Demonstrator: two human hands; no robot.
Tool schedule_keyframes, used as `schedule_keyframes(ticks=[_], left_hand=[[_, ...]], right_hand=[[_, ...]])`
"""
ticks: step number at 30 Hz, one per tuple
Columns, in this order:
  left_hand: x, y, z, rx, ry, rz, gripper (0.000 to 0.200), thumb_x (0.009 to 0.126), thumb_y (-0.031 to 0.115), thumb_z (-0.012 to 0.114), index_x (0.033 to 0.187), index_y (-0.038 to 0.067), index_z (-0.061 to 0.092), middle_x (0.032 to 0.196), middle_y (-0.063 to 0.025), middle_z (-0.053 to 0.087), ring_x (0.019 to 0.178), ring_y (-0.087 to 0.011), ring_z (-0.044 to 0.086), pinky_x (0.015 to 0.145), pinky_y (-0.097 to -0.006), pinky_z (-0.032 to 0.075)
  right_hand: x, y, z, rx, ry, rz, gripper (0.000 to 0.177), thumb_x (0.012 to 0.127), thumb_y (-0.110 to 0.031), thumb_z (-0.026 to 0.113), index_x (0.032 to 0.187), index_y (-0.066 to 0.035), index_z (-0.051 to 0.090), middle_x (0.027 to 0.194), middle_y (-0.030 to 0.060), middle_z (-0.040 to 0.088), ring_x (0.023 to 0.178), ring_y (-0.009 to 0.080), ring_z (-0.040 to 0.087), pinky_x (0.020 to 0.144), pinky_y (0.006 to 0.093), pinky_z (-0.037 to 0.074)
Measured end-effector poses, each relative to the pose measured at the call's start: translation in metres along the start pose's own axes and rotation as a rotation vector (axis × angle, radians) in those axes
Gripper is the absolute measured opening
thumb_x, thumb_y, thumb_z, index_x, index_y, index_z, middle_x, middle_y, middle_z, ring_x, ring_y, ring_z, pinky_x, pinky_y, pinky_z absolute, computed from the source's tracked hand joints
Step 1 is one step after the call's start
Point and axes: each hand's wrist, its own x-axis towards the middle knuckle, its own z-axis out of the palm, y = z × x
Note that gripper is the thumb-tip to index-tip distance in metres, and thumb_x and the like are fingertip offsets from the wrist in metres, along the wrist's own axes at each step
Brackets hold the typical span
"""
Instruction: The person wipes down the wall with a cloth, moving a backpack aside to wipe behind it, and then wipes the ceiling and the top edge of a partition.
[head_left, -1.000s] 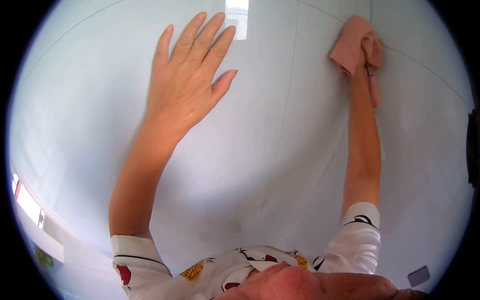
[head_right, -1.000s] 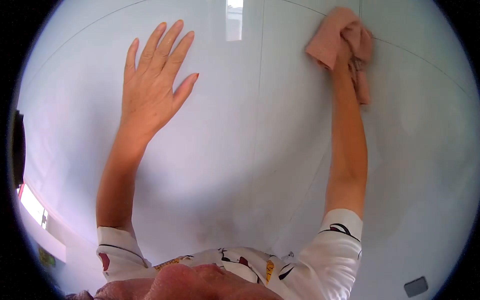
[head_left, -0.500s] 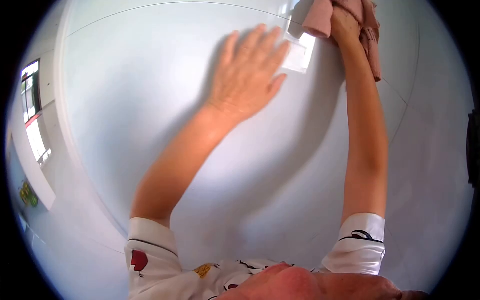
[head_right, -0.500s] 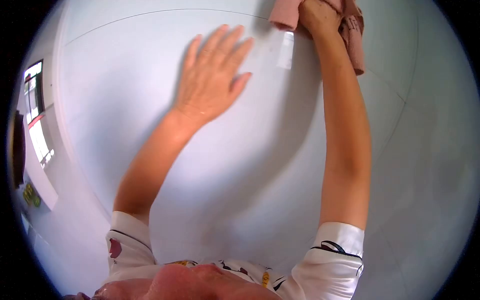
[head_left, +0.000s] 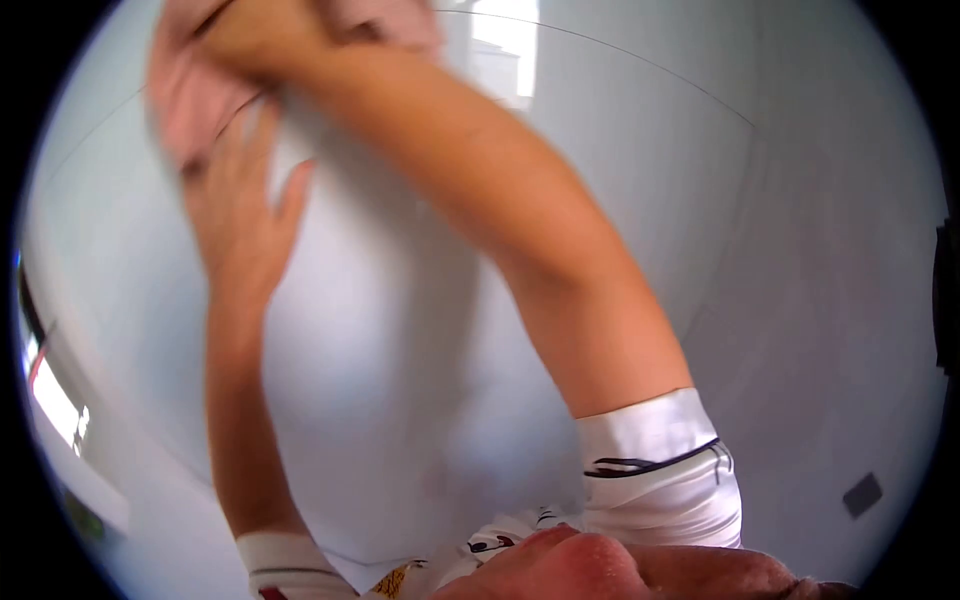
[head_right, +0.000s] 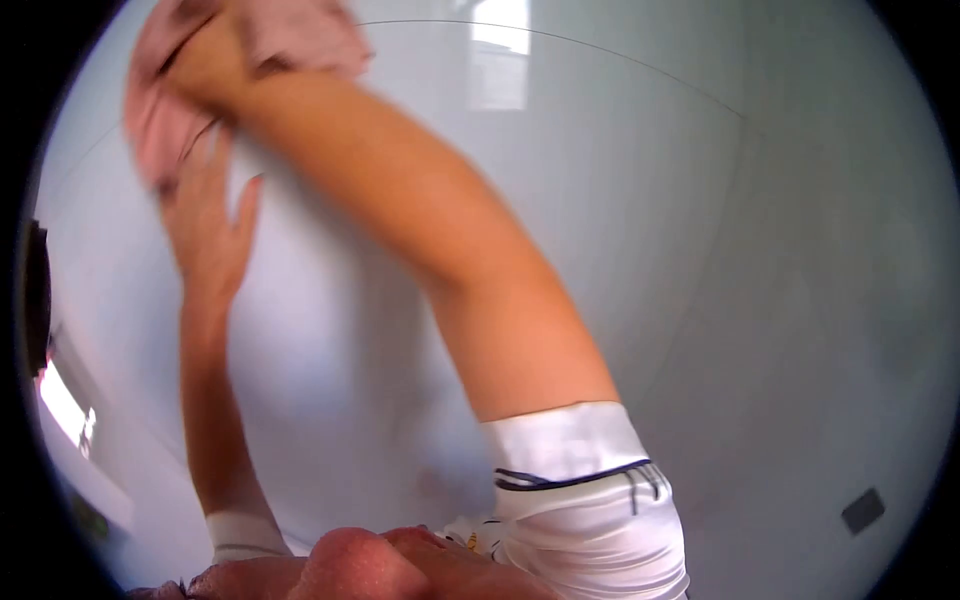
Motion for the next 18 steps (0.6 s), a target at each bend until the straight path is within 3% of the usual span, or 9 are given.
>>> schedule_keyframes(ticks=[2,4,6,9,10,11,14,15,18], left_hand=[[0.006,0.009,-0.009,-0.032,-0.031,-0.021,0.056,0.097,0.025,0.06,0.147,0.005,0.045,0.145,-0.0159,0.051,0.138,-0.0362,0.042,0.116,-0.0478,0.027],[0.007,0.012,-0.01,0.193,-0.023,0.014,0.056,0.1,0.03,0.054,0.15,0.006,0.042,0.153,-0.0185,0.041,0.146,-0.0323,0.031,0.12,-0.0479,0.019],[0.016,0.021,-0.013,0.115,0.117,0.097,0.057,0.104,0.038,0.045,0.154,0.012,0.038,0.16,-0.0126,0.033,0.151,-0.0289,0.022,0.122,-0.0487,0.013],[0.029,0.036,-0.026,0.19,0.117,0.145,0.058,0.105,0.046,0.035,0.156,0.018,0.034,0.163,-0.0055,0.029,0.153,-0.0273,0.019,0.122,-0.0528,0.009],[0.033,0.041,-0.03,0.192,0.125,0.153,0.057,0.105,0.046,0.034,0.156,0.02,0.034,0.163,-0.0051,0.029,0.153,-0.0268,0.019,0.123,-0.0524,0.008],[0.031,0.032,-0.002,0.197,0.125,0.158,0.057,0.105,0.047,0.032,0.157,0.022,0.034,0.163,-0.0046,0.029,0.153,-0.0263,0.018,0.123,-0.052,0.008],[0.033,0.004,0.001,0.211,0.133,0.169,0.057,0.106,0.048,0.029,0.158,0.024,0.031,0.165,-0.0032,0.026,0.154,-0.025,0.016,0.123,-0.0505,0.007],[0.026,-0.021,-0.003,0.214,0.131,0.161,0.057,0.106,0.048,0.028,0.158,0.024,0.03,0.165,-0.0029,0.026,0.154,-0.0248,0.016,0.123,-0.0506,0.007],[-0.007,-0.105,-0.016,0.228,0.141,0.189,0.056,0.106,0.04,0.033,0.158,0.019,0.03,0.165,-0.0054,0.025,0.154,-0.0251,0.015,0.124,-0.0472,0.007]], right_hand=[[-0.013,0.017,-0.014,0.085,0.094,-0.03,0.041,0.087,-0.034,0.062,0.117,-0.007,0.059,0.118,0.0187,0.058,0.112,0.0343,0.056,0.097,0.0442,0.045],[-0.025,0.047,-0.044,0.127,0.167,-0.052,0.041,0.086,-0.034,0.063,0.117,-0.006,0.059,0.118,0.0189,0.058,0.111,0.0344,0.056,0.096,0.044,0.046],[-0.032,0.085,-0.078,0.153,0.232,-0.08,0.042,0.086,-0.034,0.063,0.117,-0.006,0.059,0.117,0.0192,0.058,0.11,0.0345,0.056,0.096,0.0438,0.046],[-0.04,0.167,-0.135,0.155,0.281,-0.077,0.042,0.085,-0.033,0.064,0.116,-0.005,0.059,0.116,0.0195,0.059,0.109,0.0346,0.057,0.095,0.0436,0.047],[-0.045,0.197,-0.162,0.104,0.219,-0.019,0.042,0.085,-0.033,0.064,0.116,-0.005,0.059,0.116,0.0196,0.059,0.109,0.0346,0.057,0.095,0.0435,0.047],[-0.061,0.223,-0.178,0.042,-0.026,0.17,0.044,0.087,-0.035,0.063,0.118,-0.004,0.057,0.118,0.0196,0.058,0.113,0.0349,0.055,0.098,0.0466,0.045],[-0.108,0.341,-0.179,-0.609,-0.045,0.014,0.048,0.1,-0.041,0.038,0.14,-0.016,0.051,0.144,0.0123,0.05,0.133,0.0312,0.044,0.11,0.0537,0.031],[-0.099,0.315,-0.213,-0.582,-0.483,0.355,0.05,0.1,-0.043,0.04,0.143,-0.02,0.05,0.147,0.0095,0.048,0.136,0.03,0.04,0.111,0.0534,0.029],[-0.147,0.301,-0.267,-0.712,-0.462,0.482,0.05,0.099,-0.043,0.04,0.142,-0.019,0.05,0.146,0.0097,0.049,0.136,0.0303,0.041,0.111,0.0537,0.029]])
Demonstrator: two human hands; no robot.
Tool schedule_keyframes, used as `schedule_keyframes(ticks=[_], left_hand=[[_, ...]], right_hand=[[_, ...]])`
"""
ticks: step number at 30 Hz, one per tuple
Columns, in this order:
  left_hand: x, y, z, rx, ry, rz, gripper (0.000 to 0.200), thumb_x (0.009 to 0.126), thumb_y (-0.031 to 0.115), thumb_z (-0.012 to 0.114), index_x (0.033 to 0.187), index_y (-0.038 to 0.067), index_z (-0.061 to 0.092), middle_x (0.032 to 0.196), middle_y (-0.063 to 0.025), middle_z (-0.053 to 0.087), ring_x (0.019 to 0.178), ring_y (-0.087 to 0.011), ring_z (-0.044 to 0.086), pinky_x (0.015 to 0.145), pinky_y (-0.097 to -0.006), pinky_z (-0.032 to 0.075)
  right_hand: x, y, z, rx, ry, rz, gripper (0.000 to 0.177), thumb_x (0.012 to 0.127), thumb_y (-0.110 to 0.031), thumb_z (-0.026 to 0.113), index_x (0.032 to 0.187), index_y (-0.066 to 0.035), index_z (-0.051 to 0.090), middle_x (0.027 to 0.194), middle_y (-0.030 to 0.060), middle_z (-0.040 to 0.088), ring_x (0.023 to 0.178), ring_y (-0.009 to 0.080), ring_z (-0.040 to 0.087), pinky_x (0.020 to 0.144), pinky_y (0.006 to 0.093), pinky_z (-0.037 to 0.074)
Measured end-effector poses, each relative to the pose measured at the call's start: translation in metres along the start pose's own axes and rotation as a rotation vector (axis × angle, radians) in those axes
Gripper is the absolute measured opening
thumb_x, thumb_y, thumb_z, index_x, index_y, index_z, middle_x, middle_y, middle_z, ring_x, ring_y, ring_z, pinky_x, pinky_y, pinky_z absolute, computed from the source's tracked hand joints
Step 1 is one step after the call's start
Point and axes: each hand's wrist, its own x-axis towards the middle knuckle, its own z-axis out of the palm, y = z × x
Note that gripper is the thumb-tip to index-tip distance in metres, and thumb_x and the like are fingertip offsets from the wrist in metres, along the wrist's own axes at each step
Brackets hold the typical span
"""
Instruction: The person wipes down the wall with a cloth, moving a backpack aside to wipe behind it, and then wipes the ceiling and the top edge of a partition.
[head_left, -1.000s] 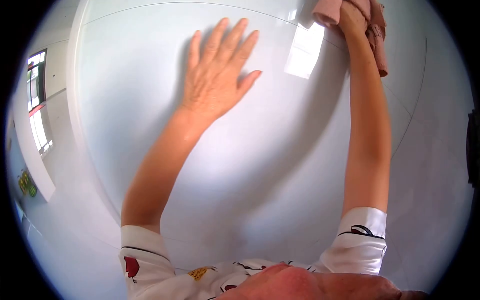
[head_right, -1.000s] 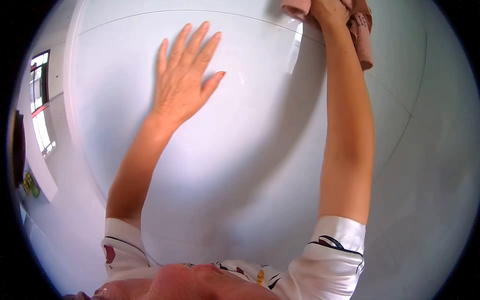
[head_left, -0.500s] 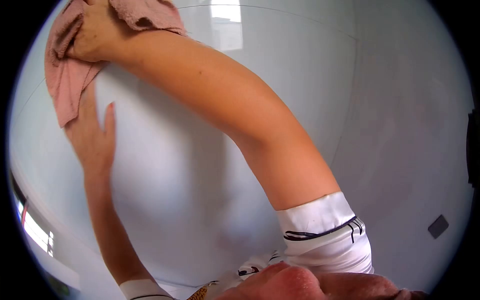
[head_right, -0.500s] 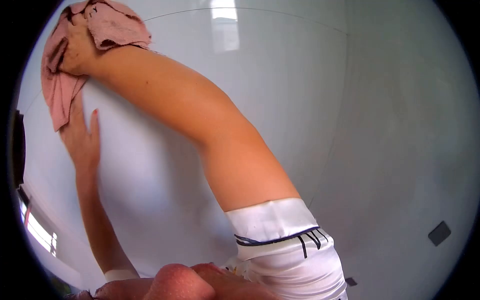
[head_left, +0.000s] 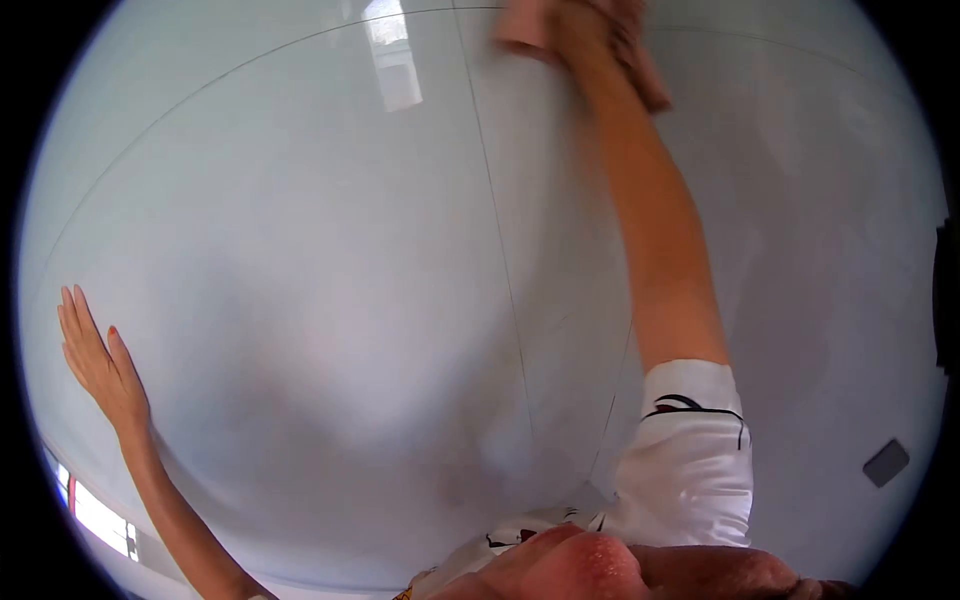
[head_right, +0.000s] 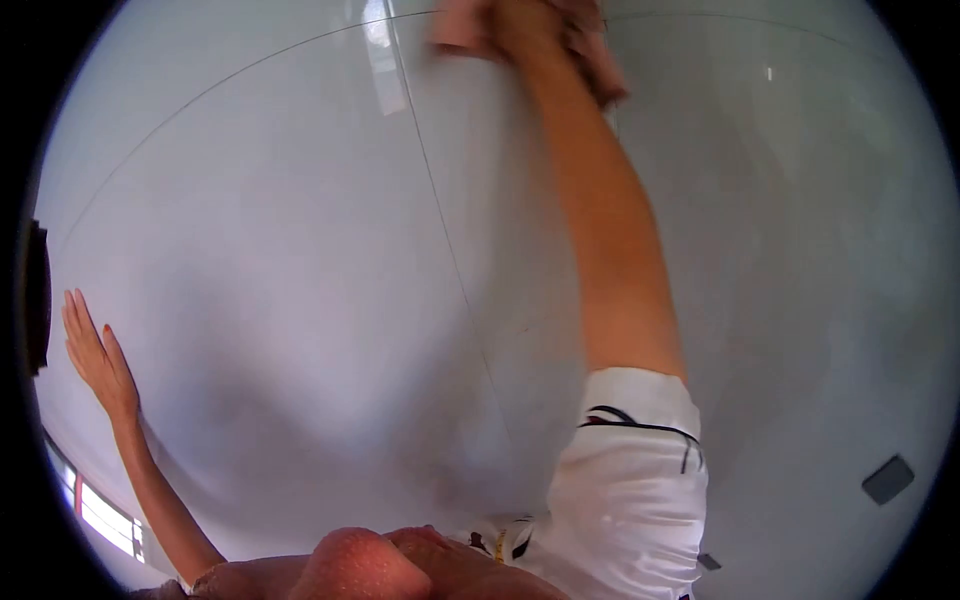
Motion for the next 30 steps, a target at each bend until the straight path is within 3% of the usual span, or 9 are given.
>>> schedule_keyframes(ticks=[4,6,9,13,19,22,27,28,30], left_hand=[[-0.019,-0.037,-0.02,-0.036,-0.076,-0.051,0.058,0.102,0.024,0.043,0.157,0.011,0.031,0.164,-0.0099,0.026,0.153,-0.0264,0.018,0.124,-0.0432,0.008],[-0.012,-0.028,-0.04,-0.091,-0.107,-0.107,0.064,0.096,0.014,0.05,0.157,0.013,0.032,0.164,-0.0091,0.026,0.153,-0.0261,0.018,0.124,-0.0449,0.007],[-0.016,-0.019,-0.081,-0.068,-0.162,-0.177,0.065,0.096,0.014,0.052,0.157,0.014,0.031,0.165,-0.0085,0.025,0.154,-0.0269,0.017,0.123,-0.0487,0.006],[-0.022,-0.036,-0.11,-0.112,-0.149,-0.177,0.065,0.096,0.018,0.054,0.157,0.014,0.031,0.165,-0.0089,0.025,0.154,-0.0285,0.016,0.121,-0.0537,0.007],[-0.148,0.108,-0.226,-0.319,-0.252,-0.058,0.066,0.093,0.026,0.062,0.153,0.014,0.038,0.162,-0.0095,0.03,0.15,-0.033,0.023,0.118,-0.0586,0.016],[-0.188,0.088,-0.276,-0.32,-0.224,0.056,0.064,0.093,0.027,0.062,0.151,0.013,0.04,0.161,-0.0102,0.031,0.149,-0.0333,0.024,0.117,-0.0595,0.018],[-0.25,0.034,-0.324,-0.235,-0.153,-0.193,0.069,0.092,0.032,0.064,0.154,0.018,0.037,0.162,-0.007,0.03,0.151,-0.0313,0.022,0.118,-0.0594,0.015],[-0.268,0.001,-0.325,-0.274,-0.164,-0.224,0.068,0.093,0.033,0.064,0.154,0.017,0.037,0.162,-0.0071,0.03,0.151,-0.0311,0.022,0.118,-0.0593,0.015],[-0.211,0.006,-0.259,-0.282,-0.221,-0.194,0.068,0.093,0.034,0.063,0.154,0.017,0.037,0.162,-0.0073,0.029,0.151,-0.0306,0.022,0.119,-0.0592,0.015]], right_hand=[[-0.049,0.07,-0.042,-0.048,0.099,0.095,0.05,0.099,-0.044,0.041,0.141,-0.019,0.051,0.145,0.0101,0.049,0.135,0.0306,0.041,0.111,0.0541,0.029],[-0.054,0.074,-0.055,-0.031,0.103,0.131,0.05,0.099,-0.044,0.041,0.141,-0.019,0.051,0.145,0.0103,0.05,0.135,0.0308,0.041,0.111,0.0543,0.029],[-0.069,0.071,-0.074,-0.048,0.103,0.191,0.049,0.099,-0.044,0.042,0.14,-0.019,0.051,0.144,0.0105,0.05,0.135,0.0311,0.042,0.111,0.0546,0.029],[-0.071,0.018,-0.102,-0.039,0.133,0.211,0.049,0.098,-0.044,0.042,0.139,-0.018,0.052,0.143,0.0108,0.051,0.134,0.0315,0.042,0.111,0.055,0.029],[-0.178,0.013,-0.126,0.029,0.188,0.211,0.049,0.098,-0.044,0.043,0.138,-0.018,0.053,0.142,0.0113,0.052,0.133,0.032,0.043,0.11,0.0556,0.029],[-0.189,-0.01,-0.155,0.033,0.197,0.225,0.049,0.098,-0.044,0.043,0.137,-0.017,0.053,0.141,0.0116,0.052,0.133,0.0323,0.043,0.11,0.0559,0.029],[-0.213,-0.068,-0.191,0.05,0.176,0.24,0.048,0.097,-0.044,0.044,0.136,-0.017,0.054,0.14,0.012,0.053,0.132,0.0328,0.044,0.11,0.0565,0.029],[-0.199,-0.128,-0.205,0.051,0.179,0.207,0.048,0.097,-0.044,0.044,0.136,-0.017,0.054,0.14,0.0121,0.053,0.132,0.0329,0.044,0.11,0.0566,0.029],[-0.136,-0.144,-0.147,0.088,0.149,0.192,0.048,0.097,-0.044,0.044,0.136,-0.017,0.054,0.139,0.0123,0.053,0.132,0.033,0.044,0.11,0.0568,0.029]])
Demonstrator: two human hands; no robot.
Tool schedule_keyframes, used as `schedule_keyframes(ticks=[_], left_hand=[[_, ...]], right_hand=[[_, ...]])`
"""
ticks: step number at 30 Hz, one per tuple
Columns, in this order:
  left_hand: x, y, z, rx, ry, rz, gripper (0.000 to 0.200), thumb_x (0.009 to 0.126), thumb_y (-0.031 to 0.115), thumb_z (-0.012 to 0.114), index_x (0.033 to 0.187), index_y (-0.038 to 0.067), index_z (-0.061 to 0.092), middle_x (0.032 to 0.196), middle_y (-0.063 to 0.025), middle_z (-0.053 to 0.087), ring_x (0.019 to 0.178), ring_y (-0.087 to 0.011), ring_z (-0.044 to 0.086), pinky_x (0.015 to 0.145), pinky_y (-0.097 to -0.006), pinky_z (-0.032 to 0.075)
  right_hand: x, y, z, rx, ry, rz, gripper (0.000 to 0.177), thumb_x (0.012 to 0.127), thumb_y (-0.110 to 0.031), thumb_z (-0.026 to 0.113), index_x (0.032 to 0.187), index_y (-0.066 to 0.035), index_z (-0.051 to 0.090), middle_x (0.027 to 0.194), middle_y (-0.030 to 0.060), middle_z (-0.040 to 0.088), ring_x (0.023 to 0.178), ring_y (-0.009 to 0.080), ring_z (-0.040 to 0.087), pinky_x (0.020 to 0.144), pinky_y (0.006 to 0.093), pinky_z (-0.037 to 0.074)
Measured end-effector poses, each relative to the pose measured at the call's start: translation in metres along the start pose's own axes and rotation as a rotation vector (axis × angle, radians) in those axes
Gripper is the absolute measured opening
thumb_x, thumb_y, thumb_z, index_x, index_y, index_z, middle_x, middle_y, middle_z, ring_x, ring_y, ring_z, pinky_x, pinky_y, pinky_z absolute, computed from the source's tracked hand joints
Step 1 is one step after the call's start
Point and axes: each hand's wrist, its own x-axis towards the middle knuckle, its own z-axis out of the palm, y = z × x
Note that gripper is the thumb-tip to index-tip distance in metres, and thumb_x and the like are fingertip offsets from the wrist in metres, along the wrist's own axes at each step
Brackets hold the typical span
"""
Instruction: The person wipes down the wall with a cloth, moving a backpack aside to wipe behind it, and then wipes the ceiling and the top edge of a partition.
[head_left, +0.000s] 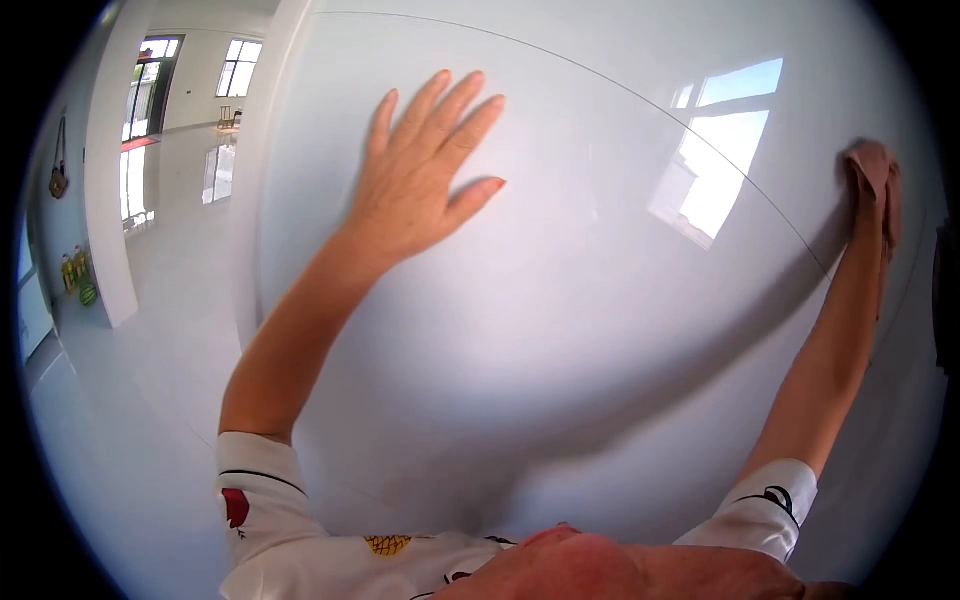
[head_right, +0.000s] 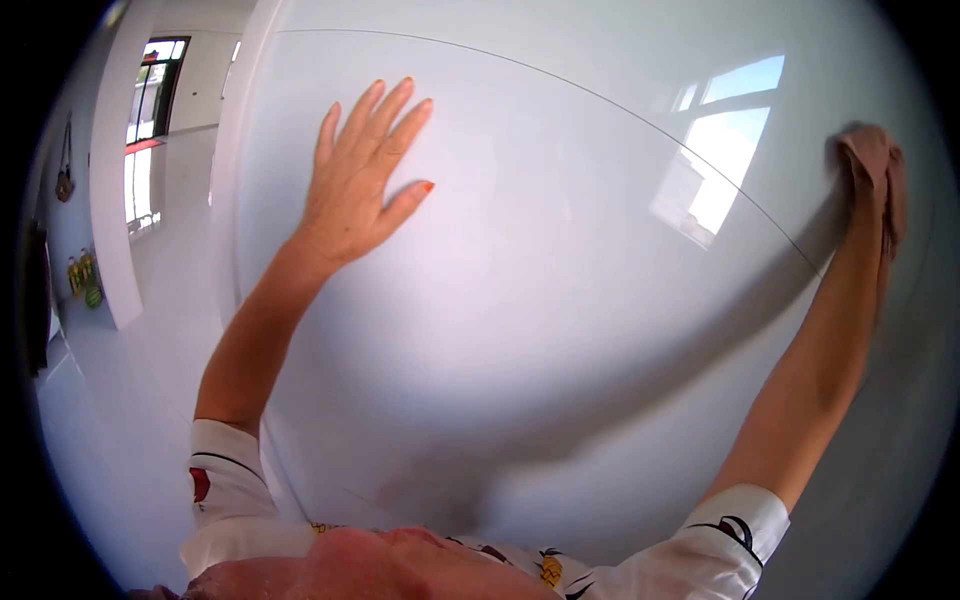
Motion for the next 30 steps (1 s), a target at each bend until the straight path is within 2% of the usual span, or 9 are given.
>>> schedule_keyframes(ticks=[3,6,15,21,24,25,30], left_hand=[[0.0,0.006,0.007,0.01,0.031,-0.005,0.065,0.093,0.045,0.064,0.149,0.018,0.044,0.159,-0.0051,0.035,0.147,-0.0275,0.029,0.116,-0.0585,0.023],[-0.009,0.011,0.016,-0.061,0.002,-0.006,0.069,0.093,0.04,0.064,0.153,0.018,0.039,0.162,-0.0064,0.03,0.15,-0.0292,0.024,0.118,-0.0585,0.017],[-0.022,0.03,0.032,-0.134,0.142,0.005,0.063,0.088,0.04,0.069,0.145,0.02,0.051,0.157,-0.002,0.038,0.146,-0.025,0.031,0.115,-0.0559,0.024],[-0.016,0.042,0.033,-0.178,0.191,-0.006,0.055,0.087,0.031,0.071,0.138,0.017,0.056,0.152,-0.0041,0.044,0.144,-0.0251,0.035,0.115,-0.0545,0.026],[-0.01,0.043,0.04,-0.214,0.285,0.004,0.05,0.086,0.03,0.069,0.131,0.013,0.058,0.143,-0.0066,0.051,0.137,-0.0255,0.042,0.112,-0.0522,0.03],[-0.009,0.037,0.044,-0.341,0.403,0.056,0.046,0.088,0.022,0.064,0.131,0.01,0.058,0.139,-0.0097,0.053,0.134,-0.0285,0.045,0.112,-0.0526,0.031],[0.02,0.0,0.019,-0.11,0.709,0.171,0.045,0.089,0.017,0.059,0.134,0.008,0.057,0.139,-0.0143,0.051,0.129,-0.0337,0.048,0.111,-0.0533,0.033]], right_hand=[[0.0,-0.049,0.008,0.028,0.007,-0.03,0.048,0.097,-0.044,0.045,0.135,-0.016,0.055,0.138,0.0125,0.054,0.131,0.0333,0.045,0.11,0.0571,0.029],[-0.012,-0.107,0.015,0.076,0.034,-0.075,0.048,0.097,-0.044,0.045,0.135,-0.016,0.055,0.138,0.0128,0.054,0.131,0.0336,0.045,0.11,0.0574,0.029],[-0.055,-0.28,0.01,0.266,0.09,-0.228,0.048,0.096,-0.044,0.046,0.133,-0.015,0.056,0.135,0.0135,0.056,0.129,0.0344,0.046,0.109,0.0583,0.029],[-0.113,-0.377,-0.015,0.461,0.116,-0.377,0.047,0.096,-0.044,0.047,0.131,-0.015,0.057,0.134,0.0141,0.057,0.129,0.035,0.047,0.109,0.0589,0.029],[-0.148,-0.408,-0.029,0.572,0.137,-0.454,0.047,0.096,-0.044,0.048,0.131,-0.014,0.057,0.133,0.0143,0.057,0.128,0.0353,0.047,0.109,0.0592,0.029],[-0.161,-0.418,-0.033,0.613,0.143,-0.484,0.047,0.095,-0.044,0.048,0.131,-0.014,0.057,0.133,0.0144,0.057,0.128,0.0354,0.047,0.109,0.0593,0.029],[-0.223,-0.447,-0.05,0.825,0.207,-0.608,0.047,0.095,-0.044,0.048,0.13,-0.014,0.058,0.132,0.0148,0.058,0.127,0.0358,0.048,0.108,0.0599,0.029]])
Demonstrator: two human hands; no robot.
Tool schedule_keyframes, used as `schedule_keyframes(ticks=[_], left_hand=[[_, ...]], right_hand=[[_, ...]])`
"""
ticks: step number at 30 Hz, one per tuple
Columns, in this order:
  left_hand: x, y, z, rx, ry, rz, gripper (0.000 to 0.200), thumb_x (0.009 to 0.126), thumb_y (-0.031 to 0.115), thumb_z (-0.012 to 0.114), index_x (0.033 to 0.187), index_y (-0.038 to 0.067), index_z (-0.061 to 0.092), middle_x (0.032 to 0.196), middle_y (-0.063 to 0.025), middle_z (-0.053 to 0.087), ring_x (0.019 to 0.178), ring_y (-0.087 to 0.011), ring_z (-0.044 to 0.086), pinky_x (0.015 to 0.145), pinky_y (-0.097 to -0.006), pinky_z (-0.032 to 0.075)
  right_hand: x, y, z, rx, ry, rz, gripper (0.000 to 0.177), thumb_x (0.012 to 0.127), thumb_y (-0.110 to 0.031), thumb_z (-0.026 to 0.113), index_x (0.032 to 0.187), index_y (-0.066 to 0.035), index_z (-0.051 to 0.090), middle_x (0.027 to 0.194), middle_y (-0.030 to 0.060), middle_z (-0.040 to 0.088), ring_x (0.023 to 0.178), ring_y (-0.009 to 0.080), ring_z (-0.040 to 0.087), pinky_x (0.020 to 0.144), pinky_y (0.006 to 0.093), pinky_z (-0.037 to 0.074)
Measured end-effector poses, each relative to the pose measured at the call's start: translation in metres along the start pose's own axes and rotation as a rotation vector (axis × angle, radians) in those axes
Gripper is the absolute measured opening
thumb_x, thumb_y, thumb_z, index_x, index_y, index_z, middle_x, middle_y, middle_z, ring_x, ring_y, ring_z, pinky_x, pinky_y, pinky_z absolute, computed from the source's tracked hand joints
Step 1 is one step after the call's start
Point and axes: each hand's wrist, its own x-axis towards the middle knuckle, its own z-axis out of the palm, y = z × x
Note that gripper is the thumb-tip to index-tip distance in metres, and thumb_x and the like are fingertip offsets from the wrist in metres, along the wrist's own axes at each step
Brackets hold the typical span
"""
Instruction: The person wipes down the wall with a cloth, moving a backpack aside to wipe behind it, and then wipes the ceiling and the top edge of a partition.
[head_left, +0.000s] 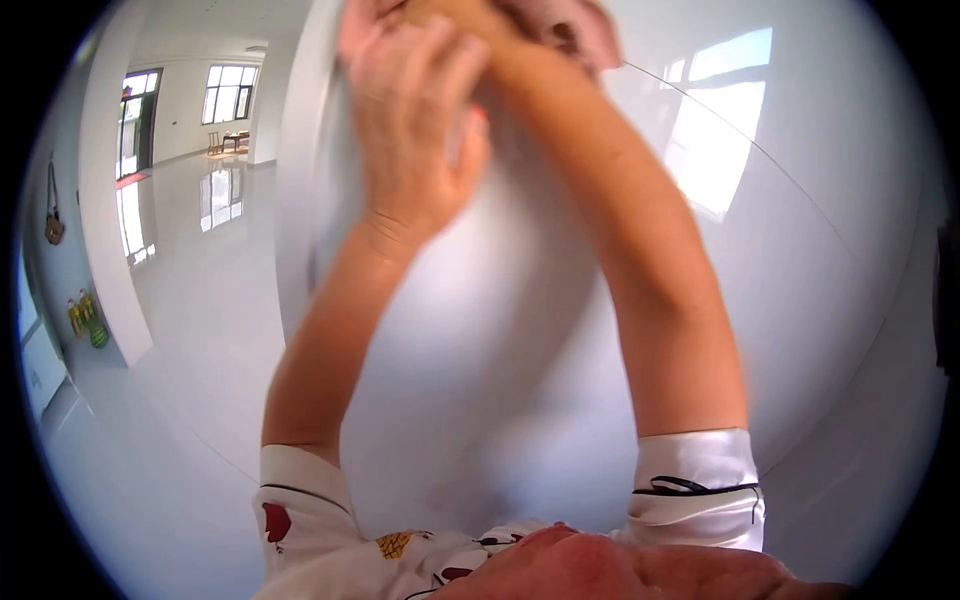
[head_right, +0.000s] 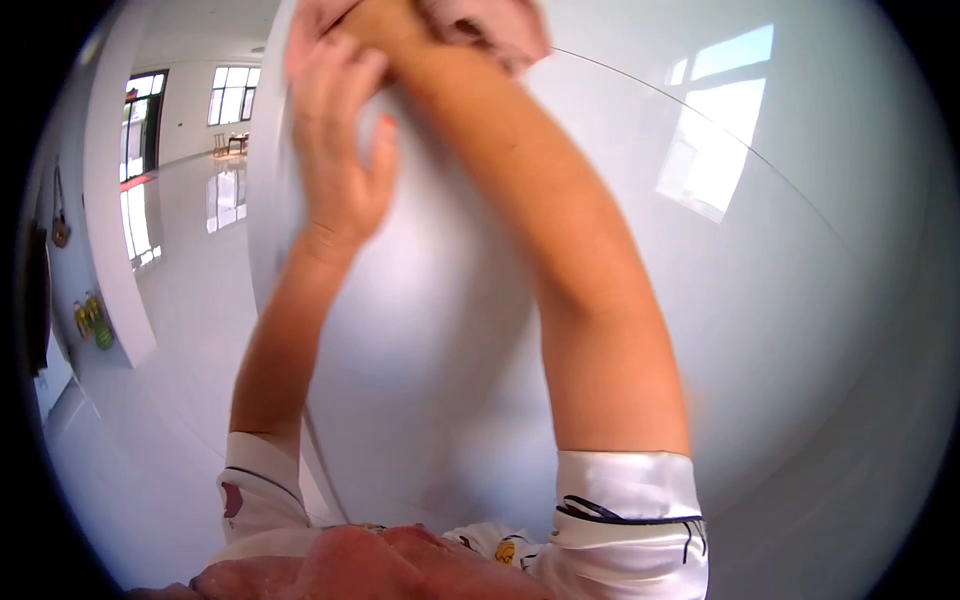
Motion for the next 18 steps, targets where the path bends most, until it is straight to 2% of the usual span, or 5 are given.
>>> schedule_keyframes(ticks=[2,5,7,14,18], left_hand=[[0.02,-0.029,0.004,0.067,-0.018,0.034,0.046,0.097,0.017,0.049,0.139,0.001,0.052,0.144,-0.0202,0.048,0.134,-0.0389,0.043,0.113,-0.0487,0.032],[0.018,-0.057,-0.011,0.081,-0.234,-0.237,0.047,0.1,0.021,0.041,0.143,0.001,0.048,0.15,-0.0187,0.044,0.138,-0.0368,0.04,0.116,-0.0468,0.029],[0.005,-0.059,-0.013,0.08,-0.188,-0.218,0.047,0.098,0.02,0.048,0.142,0.003,0.049,0.148,-0.017,0.046,0.139,-0.0364,0.041,0.115,-0.0462,0.031],[0.035,0.01,0.031,-0.17,-0.211,-0.181,0.052,0.1,0.023,0.047,0.147,0.003,0.044,0.149,-0.0179,0.047,0.141,-0.0366,0.04,0.116,-0.046,0.03],[0.039,0.059,0.056,-0.203,-0.199,-0.078,0.053,0.103,0.024,0.035,0.15,-0.001,0.038,0.157,-0.0188,0.034,0.146,-0.0348,0.03,0.12,-0.0437,0.024]], right_hand=[[-0.019,-0.012,0.0,0.056,0.036,-0.034,0.047,0.095,-0.044,0.049,0.129,-0.014,0.058,0.131,0.015,0.058,0.127,0.036,0.048,0.108,0.0601,0.029],[-0.047,-0.044,0.012,0.112,0.116,-0.096,0.047,0.095,-0.044,0.049,0.129,-0.013,0.059,0.131,0.0152,0.059,0.127,0.0363,0.048,0.108,0.0604,0.029],[-0.059,-0.051,0.012,0.121,0.147,-0.107,0.047,0.095,-0.044,0.049,0.128,-0.013,0.059,0.13,0.0154,0.059,0.126,0.0365,0.049,0.108,0.0606,0.029],[-0.074,0.042,-0.032,0.002,0.209,-0.122,0.047,0.094,-0.044,0.05,0.127,-0.012,0.06,0.129,0.016,0.06,0.125,0.0371,0.049,0.108,0.0613,0.029],[-0.082,0.105,-0.066,-0.086,0.247,-0.115,0.047,0.094,-0.045,0.051,0.126,-0.012,0.06,0.128,0.0163,0.061,0.125,0.0375,0.05,0.108,0.0617,0.029]])
